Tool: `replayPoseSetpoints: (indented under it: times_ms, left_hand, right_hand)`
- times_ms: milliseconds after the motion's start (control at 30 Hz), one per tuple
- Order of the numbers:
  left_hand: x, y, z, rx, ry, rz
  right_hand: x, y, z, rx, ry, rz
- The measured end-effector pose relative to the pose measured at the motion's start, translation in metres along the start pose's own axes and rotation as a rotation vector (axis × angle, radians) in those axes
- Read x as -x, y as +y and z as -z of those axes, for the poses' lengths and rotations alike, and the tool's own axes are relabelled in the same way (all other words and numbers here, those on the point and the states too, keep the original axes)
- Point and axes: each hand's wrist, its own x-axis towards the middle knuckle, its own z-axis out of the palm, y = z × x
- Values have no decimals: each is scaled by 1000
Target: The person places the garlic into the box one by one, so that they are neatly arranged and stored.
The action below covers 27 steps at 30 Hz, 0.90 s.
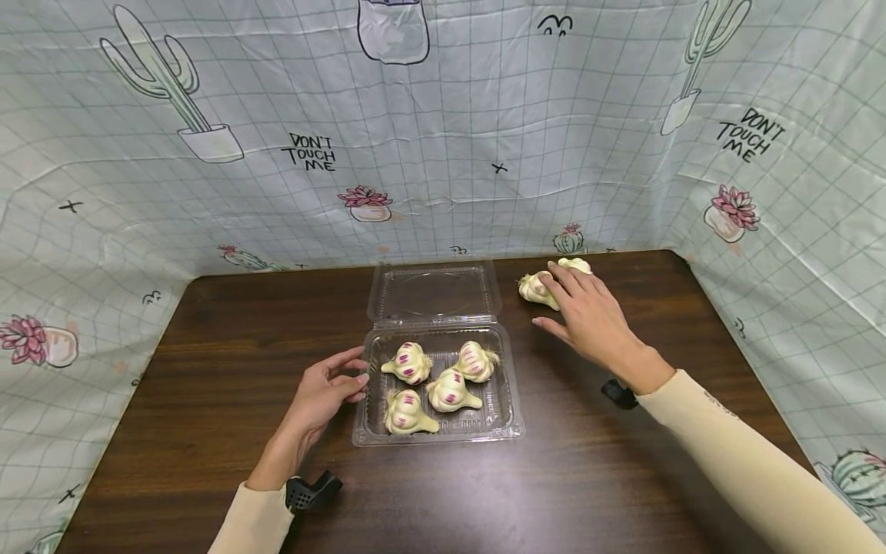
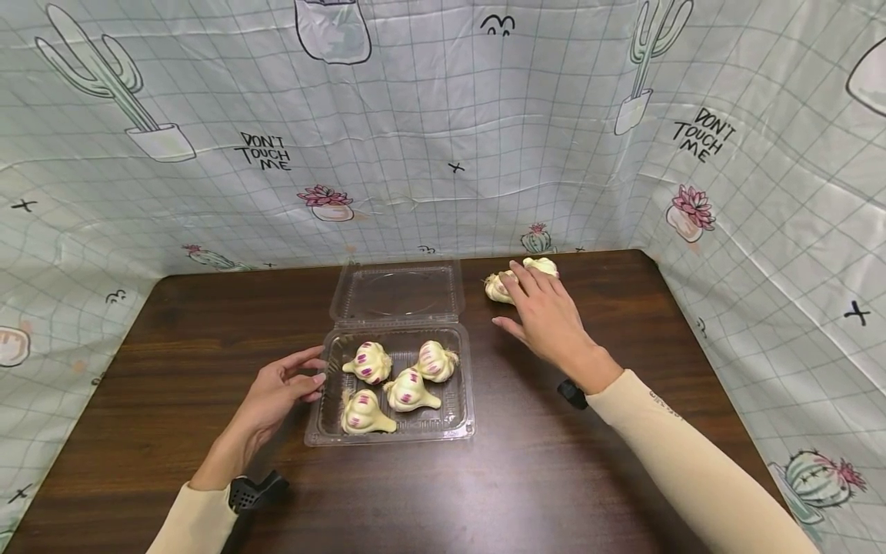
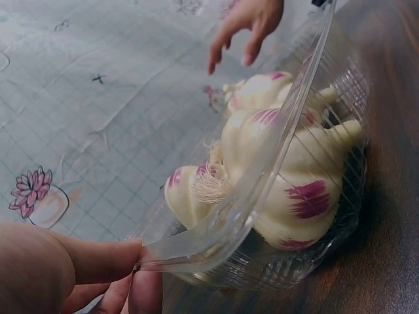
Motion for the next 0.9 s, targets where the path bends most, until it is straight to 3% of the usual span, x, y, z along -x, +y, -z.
replayPoseSetpoints:
  times_ms: [633,900]
  left_hand:
    - [2,1,-1,10,6,-5]
    - [1,0,0,15,3,-11]
  right_hand:
    - [-15,28,-24,40,-106,-70]
    - [-20,30,-30,46,-95,-57]
